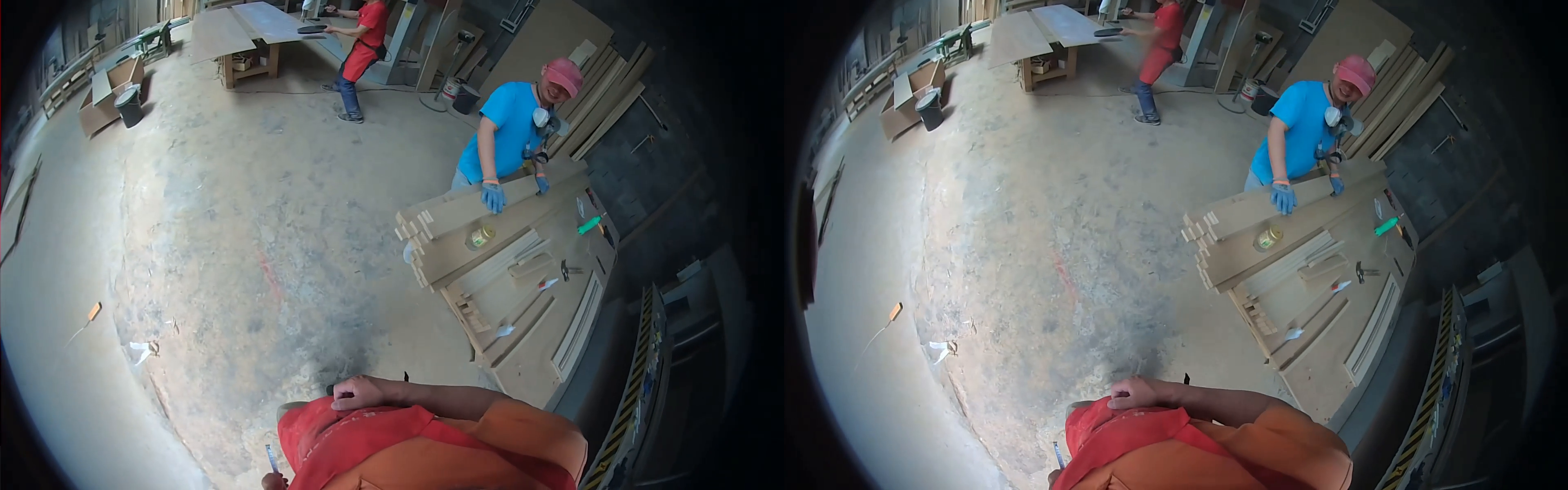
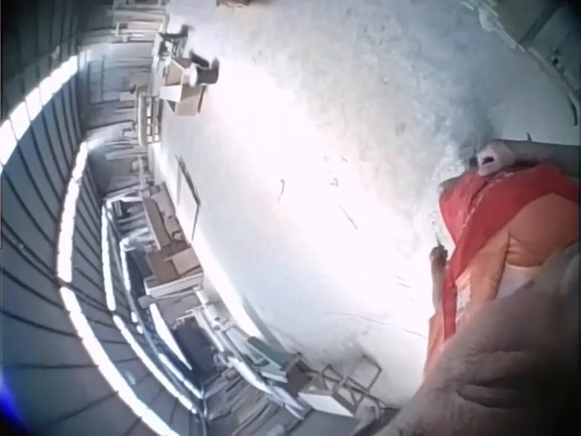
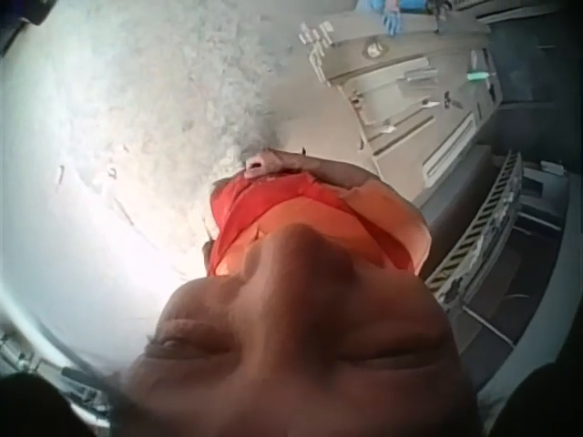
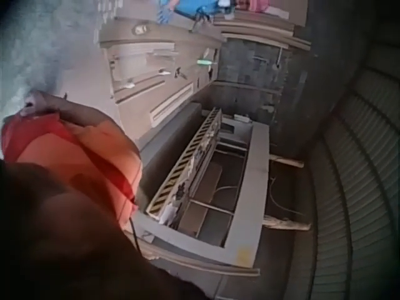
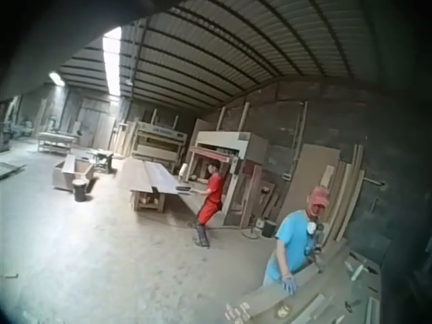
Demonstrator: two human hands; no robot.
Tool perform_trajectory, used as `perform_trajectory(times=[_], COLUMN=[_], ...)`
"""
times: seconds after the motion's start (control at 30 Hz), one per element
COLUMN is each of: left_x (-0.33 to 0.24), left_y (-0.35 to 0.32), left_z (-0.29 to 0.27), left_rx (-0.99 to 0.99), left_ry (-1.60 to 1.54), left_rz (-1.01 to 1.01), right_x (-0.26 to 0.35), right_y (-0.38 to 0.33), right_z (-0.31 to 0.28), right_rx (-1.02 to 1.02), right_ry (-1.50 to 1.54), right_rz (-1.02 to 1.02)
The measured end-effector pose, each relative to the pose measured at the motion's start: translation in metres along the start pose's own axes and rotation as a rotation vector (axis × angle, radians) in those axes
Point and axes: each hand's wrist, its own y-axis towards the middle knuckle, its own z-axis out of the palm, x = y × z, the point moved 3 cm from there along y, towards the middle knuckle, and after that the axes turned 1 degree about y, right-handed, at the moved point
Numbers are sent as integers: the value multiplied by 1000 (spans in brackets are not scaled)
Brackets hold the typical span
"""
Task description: Applying glue, measuring, and finishing wooden boards in a woodworking factory.
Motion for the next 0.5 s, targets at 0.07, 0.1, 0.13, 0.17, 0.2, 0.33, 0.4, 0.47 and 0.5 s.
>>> perform_trajectory(times=[0.07, 0.1, 0.13, 0.17, 0.2, 0.33, 0.4, 0.47, 0.5], left_x=[-54, -83, -112, -143, -170, -287, -362, -454, -500], left_y=[36, 56, 77, 99, 124, 222, 259, 294, 309], left_z=[-25, -38, -52, -67, -89, -190, -227, -271, -295], left_rx=[-5, -3, 1, 7, 10, 23, 43, 45, 41], left_ry=[-25, -33, -39, -43, -38, -9, 6, 14, 19], left_rz=[-13, -18, -22, -24, -30, -45, -35, -9, 2], right_x=[23, 30, 37, 44, 44, 39, 50, 97, 120], right_y=[63, 92, 121, 151, 186, 337, 403, 461, 485], right_z=[-40, -55, -70, -84, -92, -126, -144, -190, -215], right_rx=[29, 48, 63, 76, 68, -46, -88, -129, -131], right_ry=[-25, -35, -45, -53, -46, 117, 154, 167, 168], right_rz=[63, 78, 94, 110, 119, 130, 87, 48, 34])
